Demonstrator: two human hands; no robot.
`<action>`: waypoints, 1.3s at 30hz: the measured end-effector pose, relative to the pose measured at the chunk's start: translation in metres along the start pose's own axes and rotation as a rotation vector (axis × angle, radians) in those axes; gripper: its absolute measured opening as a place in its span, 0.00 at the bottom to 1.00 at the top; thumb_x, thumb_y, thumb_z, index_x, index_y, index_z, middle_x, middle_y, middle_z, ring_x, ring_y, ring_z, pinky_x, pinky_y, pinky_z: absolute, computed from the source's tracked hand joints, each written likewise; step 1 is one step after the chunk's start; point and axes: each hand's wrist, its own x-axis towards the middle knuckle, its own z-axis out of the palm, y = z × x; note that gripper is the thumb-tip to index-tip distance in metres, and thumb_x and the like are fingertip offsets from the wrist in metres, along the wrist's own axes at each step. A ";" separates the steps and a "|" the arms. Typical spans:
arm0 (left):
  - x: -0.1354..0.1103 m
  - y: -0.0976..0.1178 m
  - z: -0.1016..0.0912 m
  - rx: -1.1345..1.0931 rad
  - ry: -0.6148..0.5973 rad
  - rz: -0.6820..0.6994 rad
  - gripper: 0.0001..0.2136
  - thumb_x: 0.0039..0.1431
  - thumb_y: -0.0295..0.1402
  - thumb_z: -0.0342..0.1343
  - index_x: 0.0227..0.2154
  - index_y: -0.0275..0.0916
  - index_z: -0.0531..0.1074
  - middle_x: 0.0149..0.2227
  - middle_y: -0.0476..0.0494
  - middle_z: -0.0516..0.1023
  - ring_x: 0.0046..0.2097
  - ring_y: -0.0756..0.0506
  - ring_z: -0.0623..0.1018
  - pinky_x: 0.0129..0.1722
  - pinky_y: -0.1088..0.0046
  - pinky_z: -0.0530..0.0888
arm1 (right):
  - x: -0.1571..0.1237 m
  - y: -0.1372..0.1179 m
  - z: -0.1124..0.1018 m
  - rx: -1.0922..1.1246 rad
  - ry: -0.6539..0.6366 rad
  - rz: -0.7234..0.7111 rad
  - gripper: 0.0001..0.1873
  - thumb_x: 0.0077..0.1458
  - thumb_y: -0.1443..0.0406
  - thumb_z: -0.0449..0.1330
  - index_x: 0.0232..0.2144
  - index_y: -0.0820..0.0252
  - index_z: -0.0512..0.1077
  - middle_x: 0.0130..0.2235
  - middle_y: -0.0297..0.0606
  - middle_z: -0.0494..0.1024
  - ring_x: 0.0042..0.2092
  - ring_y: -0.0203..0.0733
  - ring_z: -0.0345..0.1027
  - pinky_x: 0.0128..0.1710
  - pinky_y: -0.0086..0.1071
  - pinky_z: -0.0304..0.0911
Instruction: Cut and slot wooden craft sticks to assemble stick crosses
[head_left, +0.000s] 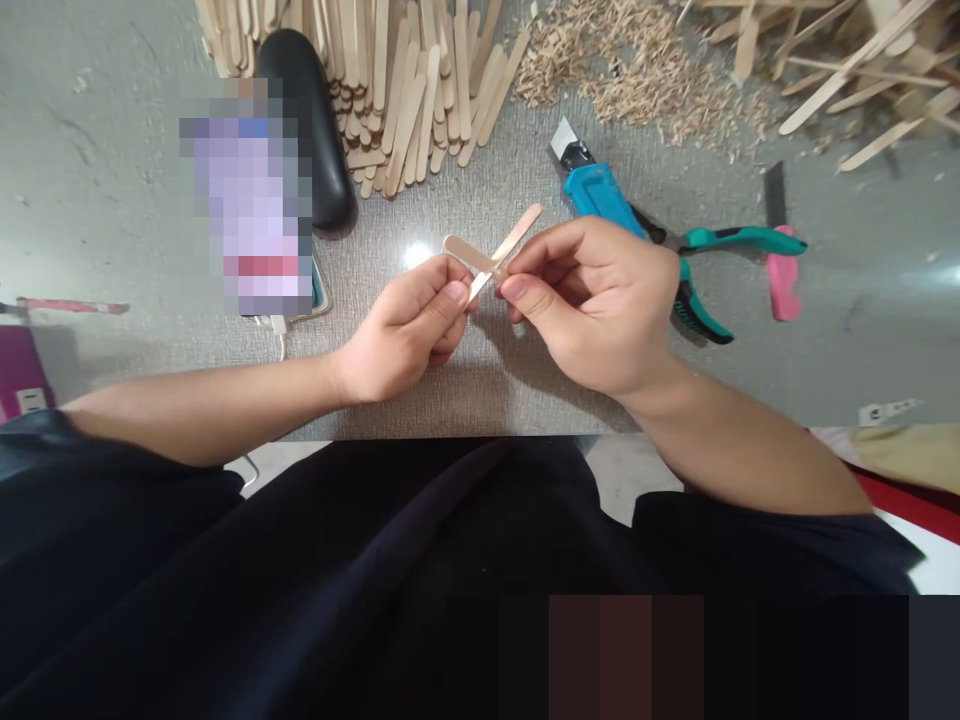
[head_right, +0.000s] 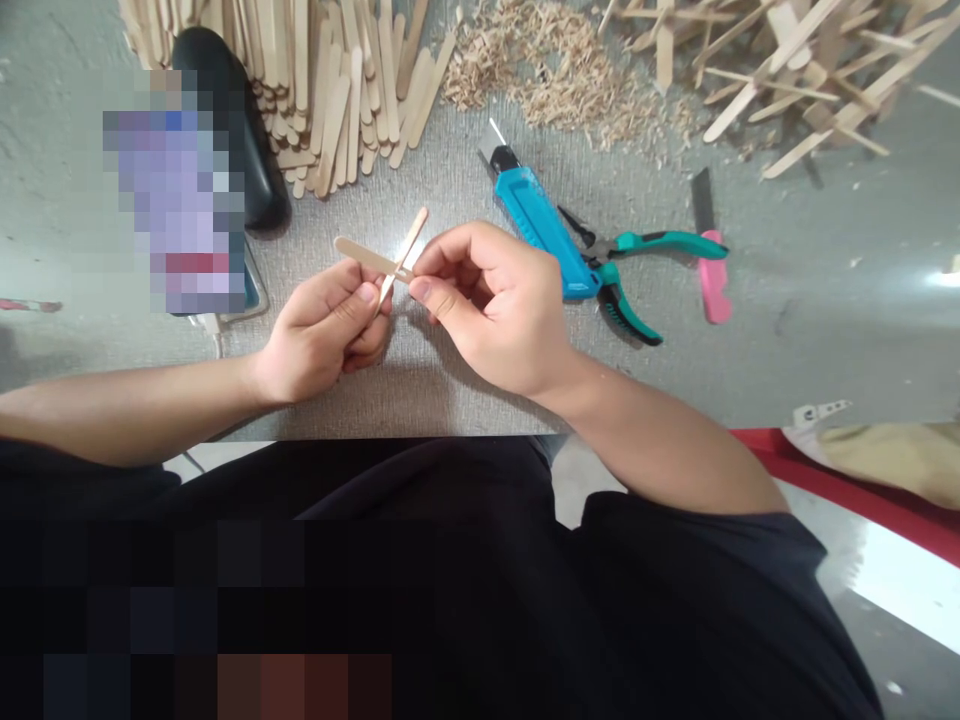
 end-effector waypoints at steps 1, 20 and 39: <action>0.000 0.001 0.001 -0.002 0.012 -0.016 0.19 0.79 0.53 0.61 0.39 0.45 0.67 0.19 0.63 0.60 0.18 0.55 0.57 0.18 0.79 0.58 | 0.000 -0.001 0.000 -0.007 0.001 0.013 0.22 0.64 0.42 0.77 0.34 0.50 0.81 0.34 0.36 0.86 0.30 0.41 0.76 0.29 0.40 0.73; 0.004 0.008 0.001 -0.118 0.082 0.050 0.17 0.79 0.47 0.63 0.38 0.44 0.68 0.20 0.63 0.58 0.18 0.55 0.59 0.21 0.80 0.63 | 0.013 0.015 -0.025 -0.336 0.043 -0.361 0.08 0.72 0.58 0.68 0.41 0.45 0.88 0.43 0.40 0.90 0.42 0.50 0.83 0.45 0.49 0.80; 0.005 0.004 -0.001 -0.045 -0.007 0.018 0.20 0.78 0.54 0.63 0.38 0.44 0.67 0.19 0.64 0.60 0.18 0.55 0.61 0.20 0.79 0.66 | 0.011 -0.001 -0.010 0.230 -0.033 0.073 0.16 0.54 0.48 0.86 0.32 0.47 0.88 0.29 0.32 0.87 0.23 0.36 0.74 0.22 0.36 0.74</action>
